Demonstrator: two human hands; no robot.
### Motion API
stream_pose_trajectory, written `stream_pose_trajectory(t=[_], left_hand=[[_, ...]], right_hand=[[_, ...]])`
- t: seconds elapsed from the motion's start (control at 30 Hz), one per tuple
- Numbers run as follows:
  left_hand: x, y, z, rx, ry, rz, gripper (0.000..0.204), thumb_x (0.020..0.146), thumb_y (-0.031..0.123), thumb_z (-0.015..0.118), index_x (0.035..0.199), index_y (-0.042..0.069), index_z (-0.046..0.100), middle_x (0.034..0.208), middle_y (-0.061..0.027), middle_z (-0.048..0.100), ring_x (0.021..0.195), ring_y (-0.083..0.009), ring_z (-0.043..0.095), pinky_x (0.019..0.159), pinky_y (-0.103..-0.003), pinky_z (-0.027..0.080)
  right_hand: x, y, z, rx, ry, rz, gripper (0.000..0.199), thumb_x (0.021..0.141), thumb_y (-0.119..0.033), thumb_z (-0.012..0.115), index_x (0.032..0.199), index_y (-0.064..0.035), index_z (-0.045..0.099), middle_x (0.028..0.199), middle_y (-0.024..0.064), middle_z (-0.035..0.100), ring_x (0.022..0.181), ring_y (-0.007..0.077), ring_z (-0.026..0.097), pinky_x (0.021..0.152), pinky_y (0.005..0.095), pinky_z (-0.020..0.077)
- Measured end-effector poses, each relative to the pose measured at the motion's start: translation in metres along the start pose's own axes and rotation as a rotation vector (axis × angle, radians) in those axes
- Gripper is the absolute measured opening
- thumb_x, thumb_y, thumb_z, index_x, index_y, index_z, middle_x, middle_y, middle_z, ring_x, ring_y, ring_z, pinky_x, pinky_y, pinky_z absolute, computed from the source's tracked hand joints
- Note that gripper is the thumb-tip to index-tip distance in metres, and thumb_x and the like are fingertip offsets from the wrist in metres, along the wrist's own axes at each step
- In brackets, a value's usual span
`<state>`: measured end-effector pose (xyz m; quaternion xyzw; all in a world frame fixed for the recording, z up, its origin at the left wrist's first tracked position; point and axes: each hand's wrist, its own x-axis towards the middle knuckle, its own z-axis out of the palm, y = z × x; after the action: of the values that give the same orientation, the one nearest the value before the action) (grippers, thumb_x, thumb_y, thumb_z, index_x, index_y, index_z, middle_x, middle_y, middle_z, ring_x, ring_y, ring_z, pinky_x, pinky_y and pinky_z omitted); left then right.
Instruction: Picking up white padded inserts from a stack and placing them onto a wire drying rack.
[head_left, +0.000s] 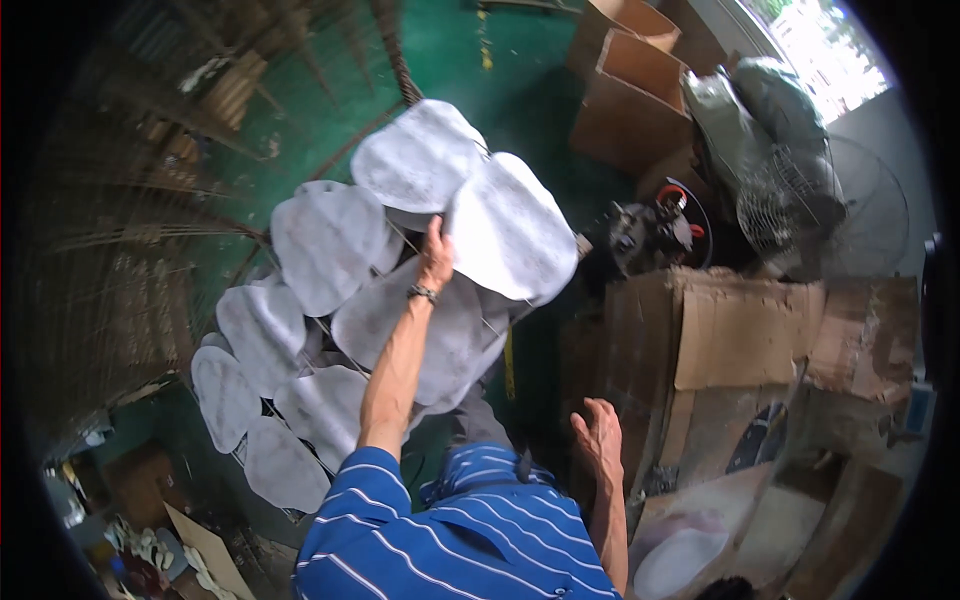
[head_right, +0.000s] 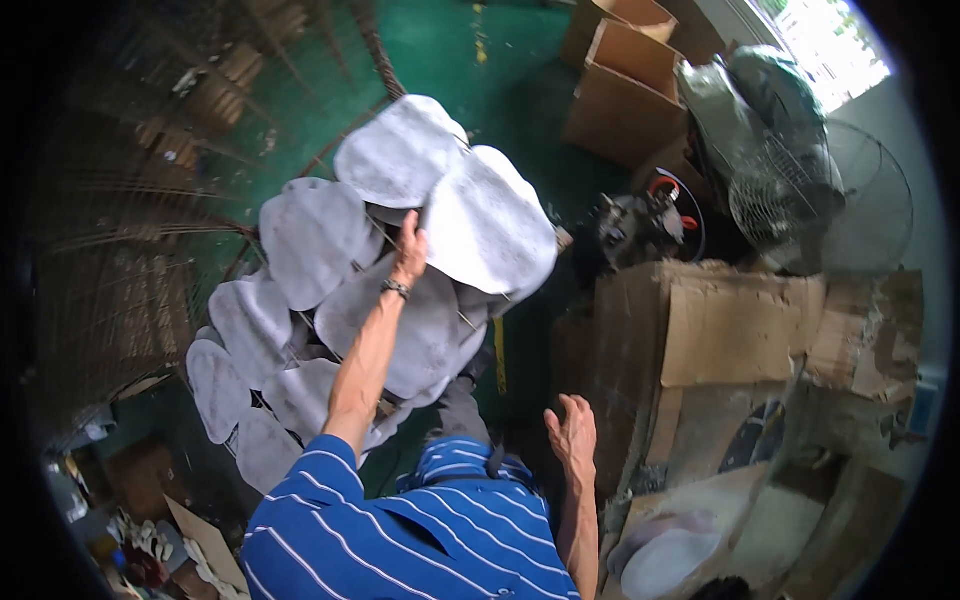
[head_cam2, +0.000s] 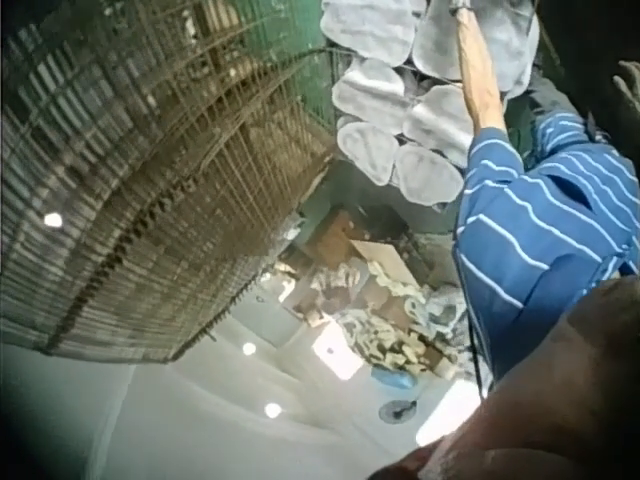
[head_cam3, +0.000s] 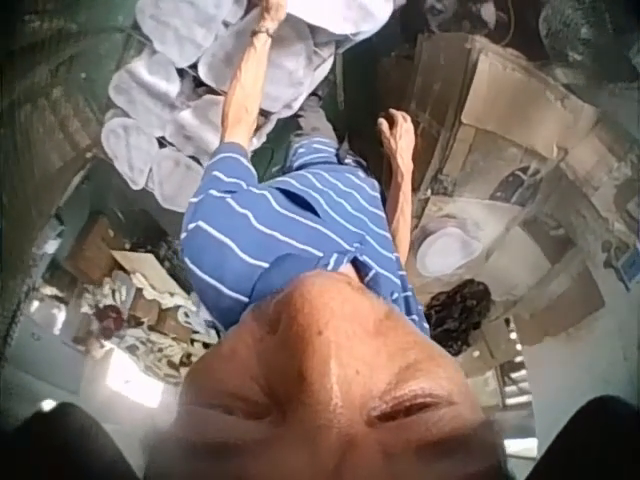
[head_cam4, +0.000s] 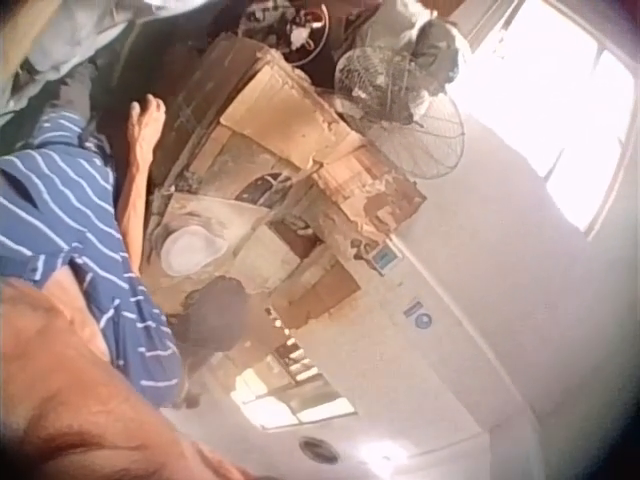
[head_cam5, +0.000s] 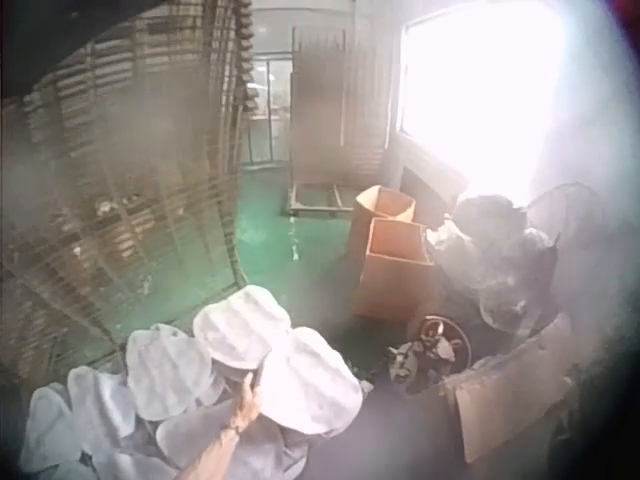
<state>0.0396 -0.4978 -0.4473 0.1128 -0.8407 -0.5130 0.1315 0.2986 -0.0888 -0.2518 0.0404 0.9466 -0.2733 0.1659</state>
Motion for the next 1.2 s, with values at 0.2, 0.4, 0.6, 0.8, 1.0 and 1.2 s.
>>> stream_pose_trajectory(t=[0.2,0.4,0.6,0.8,1.0,1.2], left_hand=[[-0.007,0.051,-0.029,0.21,0.198,0.096,0.081,0.103,0.052,0.057,0.154,-0.007,0.036,0.157,-0.0342,0.038,0.149,-0.0469,0.034,0.125,-0.052,0.026],[0.048,0.277,-0.214,0.31,0.799,0.605,0.049,0.101,0.023,0.062,0.142,0.0,0.051,0.149,-0.0221,0.05,0.139,-0.0424,0.046,0.117,-0.051,0.037],[0.074,0.41,-0.365,0.722,1.11,0.865,0.036,0.094,0.015,0.065,0.129,0.005,0.06,0.134,-0.0166,0.059,0.124,-0.0375,0.056,0.109,-0.048,0.044],[0.099,0.428,-0.41,0.932,1.022,0.749,0.049,0.085,0.017,0.075,0.129,0.006,0.057,0.116,-0.0161,0.066,0.109,-0.0377,0.059,0.102,-0.051,0.045],[0.043,0.431,-0.362,0.934,0.857,0.768,0.052,0.084,0.028,0.082,0.127,0.008,0.059,0.11,-0.0153,0.07,0.104,-0.0376,0.062,0.092,-0.049,0.047],[-0.144,0.372,-0.205,0.713,0.231,0.431,0.064,0.087,0.026,0.081,0.136,0.001,0.05,0.121,-0.0202,0.066,0.105,-0.0408,0.061,0.095,-0.051,0.047]], right_hand=[[-0.01,0.016,0.012,0.057,-0.021,-0.12,0.044,0.09,-0.028,0.073,0.123,0.0014,0.069,0.128,0.023,0.066,0.119,0.0406,0.063,0.103,0.0469,0.0506],[-0.012,0.021,0.012,0.073,-0.084,-0.06,0.05,0.088,-0.032,0.074,0.124,0.0016,0.069,0.127,0.023,0.067,0.117,0.0392,0.065,0.101,0.0462,0.0518],[-0.012,0.05,0.03,0.076,-0.073,-0.124,0.052,0.086,-0.039,0.075,0.119,0.0009,0.072,0.125,0.0246,0.068,0.117,0.0415,0.066,0.102,0.0475,0.0516],[-0.052,0.07,0.02,0.374,-0.174,-0.007,0.053,0.095,-0.036,0.072,0.137,-0.0043,0.064,0.131,0.0254,0.067,0.114,0.0341,0.069,0.097,0.049,0.0543],[-0.065,0.066,0.005,0.162,-0.017,-0.171,0.047,0.093,-0.033,0.067,0.124,0.0015,0.066,0.122,0.025,0.066,0.119,0.0417,0.062,0.103,0.0476,0.0482],[-0.056,0.077,0.016,0.096,0.018,-0.017,0.045,0.093,-0.031,0.069,0.125,0.0017,0.069,0.127,0.0245,0.068,0.122,0.04,0.063,0.106,0.0465,0.0498]])
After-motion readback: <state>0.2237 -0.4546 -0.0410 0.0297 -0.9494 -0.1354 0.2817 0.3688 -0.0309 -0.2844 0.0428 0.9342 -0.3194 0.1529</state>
